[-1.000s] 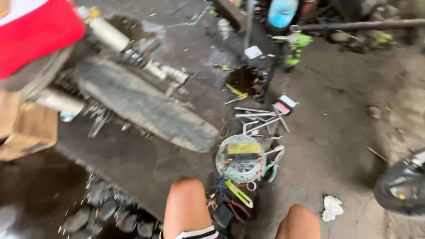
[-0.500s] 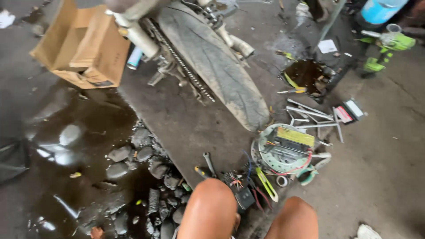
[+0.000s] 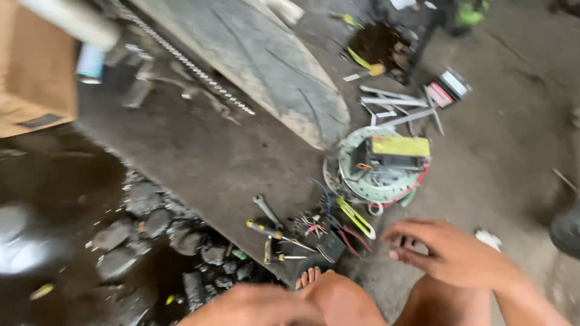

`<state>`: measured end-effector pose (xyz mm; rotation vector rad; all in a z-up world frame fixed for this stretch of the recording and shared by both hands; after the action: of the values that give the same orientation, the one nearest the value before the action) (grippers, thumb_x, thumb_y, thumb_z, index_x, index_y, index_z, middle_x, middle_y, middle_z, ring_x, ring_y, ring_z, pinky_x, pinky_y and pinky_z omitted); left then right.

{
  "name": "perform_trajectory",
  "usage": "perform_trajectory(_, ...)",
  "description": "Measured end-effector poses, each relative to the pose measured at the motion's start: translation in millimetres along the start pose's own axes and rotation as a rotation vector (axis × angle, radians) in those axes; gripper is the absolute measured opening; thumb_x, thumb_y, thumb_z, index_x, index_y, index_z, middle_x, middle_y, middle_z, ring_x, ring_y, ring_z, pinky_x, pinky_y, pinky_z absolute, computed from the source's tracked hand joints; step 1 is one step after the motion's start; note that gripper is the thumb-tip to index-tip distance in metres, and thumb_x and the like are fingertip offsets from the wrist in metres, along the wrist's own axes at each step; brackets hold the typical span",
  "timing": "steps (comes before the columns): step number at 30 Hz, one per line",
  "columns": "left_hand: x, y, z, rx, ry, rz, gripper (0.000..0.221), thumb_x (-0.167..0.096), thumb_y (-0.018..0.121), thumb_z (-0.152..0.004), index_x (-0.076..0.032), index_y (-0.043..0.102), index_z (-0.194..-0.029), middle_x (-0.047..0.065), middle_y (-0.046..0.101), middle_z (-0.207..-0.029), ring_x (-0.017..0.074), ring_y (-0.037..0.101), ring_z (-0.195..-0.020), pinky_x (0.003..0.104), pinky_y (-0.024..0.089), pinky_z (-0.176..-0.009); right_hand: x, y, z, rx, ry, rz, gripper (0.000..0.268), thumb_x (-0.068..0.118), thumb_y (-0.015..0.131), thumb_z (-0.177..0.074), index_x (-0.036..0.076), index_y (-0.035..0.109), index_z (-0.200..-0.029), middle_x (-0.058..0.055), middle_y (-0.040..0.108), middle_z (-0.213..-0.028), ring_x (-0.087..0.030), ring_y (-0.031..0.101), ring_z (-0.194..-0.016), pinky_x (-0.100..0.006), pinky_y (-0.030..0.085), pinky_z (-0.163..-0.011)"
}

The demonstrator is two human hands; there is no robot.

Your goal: Repairing the electrical wiring and battery system of a motorcycle

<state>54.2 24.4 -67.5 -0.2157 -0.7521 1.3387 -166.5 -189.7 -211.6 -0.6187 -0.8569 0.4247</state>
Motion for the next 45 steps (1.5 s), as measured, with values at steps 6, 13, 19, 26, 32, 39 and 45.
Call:
perform_trajectory(6,-151,48,-65,0.533,1.747,0.153,0.038,-0.047,0.056,-0.099,-0.016,0.072,-0.113,0.0,0.078,-0.107,0.0124,0.075,-0.101,0.031,0.052,-0.083,-61,43,-23,0.139,0.263,-0.021,0.036,0.054,0.062,-0.094,0.035,0.067,-0.124,0.017,0.078,-0.122,-0.014,0.075,-0.097,-0.032,0.054,-0.083)
perform_trajectory(13,-241,77,-169,0.434,1.828,0.236,0.023,-0.032,0.061,-0.099,-0.012,0.07,-0.107,-0.001,0.078,-0.098,0.0114,0.074,-0.089,0.027,0.054,-0.079,-105,85,-46,0.344,0.424,0.191,0.052,0.066,0.052,-0.097,0.038,0.053,-0.139,0.011,0.062,-0.14,-0.022,0.066,-0.121,-0.045,0.051,-0.1)
perform_trajectory(19,-278,107,-235,0.43,1.669,0.374,0.019,-0.024,0.065,-0.097,-0.012,0.072,-0.109,-0.001,0.08,-0.097,0.0094,0.074,-0.089,0.025,0.057,-0.079,-101,100,-93,0.278,0.285,0.192,0.041,0.057,0.052,-0.1,0.037,0.053,-0.136,0.005,0.067,-0.125,-0.026,0.071,-0.106,-0.048,0.057,-0.087)
perform_trajectory(26,-296,132,-271,0.301,1.601,0.501,0.018,-0.024,0.062,-0.098,-0.012,0.072,-0.108,-0.001,0.075,-0.091,0.0105,0.07,-0.082,0.026,0.055,-0.073,-131,160,-166,0.076,0.296,0.265,0.045,0.055,0.05,-0.099,0.029,0.056,-0.134,-0.008,0.07,-0.12,-0.034,0.067,-0.109,-0.052,0.054,-0.09)
perform_trajectory(32,-318,166,-274,0.334,1.575,0.489,0.02,-0.026,0.061,-0.097,-0.011,0.072,-0.106,0.0,0.077,-0.095,0.0121,0.073,-0.087,0.027,0.055,-0.079,-124,178,-195,0.072,0.163,0.163,0.029,0.042,0.057,-0.1,0.021,0.06,-0.12,-0.008,0.068,-0.119,-0.036,0.071,-0.098,-0.054,0.056,-0.083)
perform_trajectory(39,-346,174,-268,0.321,1.556,0.509,0.018,-0.025,0.064,-0.097,-0.012,0.075,-0.102,-0.004,0.075,-0.09,0.0067,0.063,-0.075,0.023,0.05,-0.069,-131,147,-199,-0.097,0.163,0.15,0.029,0.035,0.057,-0.099,0.017,0.061,-0.121,-0.008,0.07,-0.116,-0.035,0.069,-0.101,-0.054,0.056,-0.074)
perform_trajectory(45,-352,158,-266,0.236,1.646,0.586,0.021,-0.025,0.065,-0.097,-0.008,0.073,-0.105,0.001,0.074,-0.085,0.0093,0.069,-0.069,0.022,0.054,-0.057,-130,149,-199,-0.167,0.085,0.099,0.026,0.034,0.054,-0.101,0.017,0.062,-0.119,-0.008,0.069,-0.12,-0.032,0.068,-0.104,-0.05,0.056,-0.077)
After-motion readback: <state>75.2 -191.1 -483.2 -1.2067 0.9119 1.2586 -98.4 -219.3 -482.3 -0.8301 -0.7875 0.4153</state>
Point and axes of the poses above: each hand's wrist, its own z-axis away from the middle knuckle, its own y-axis out of the palm, x = y × z, the point moved 9 cm from there along -z, towards the middle knuckle
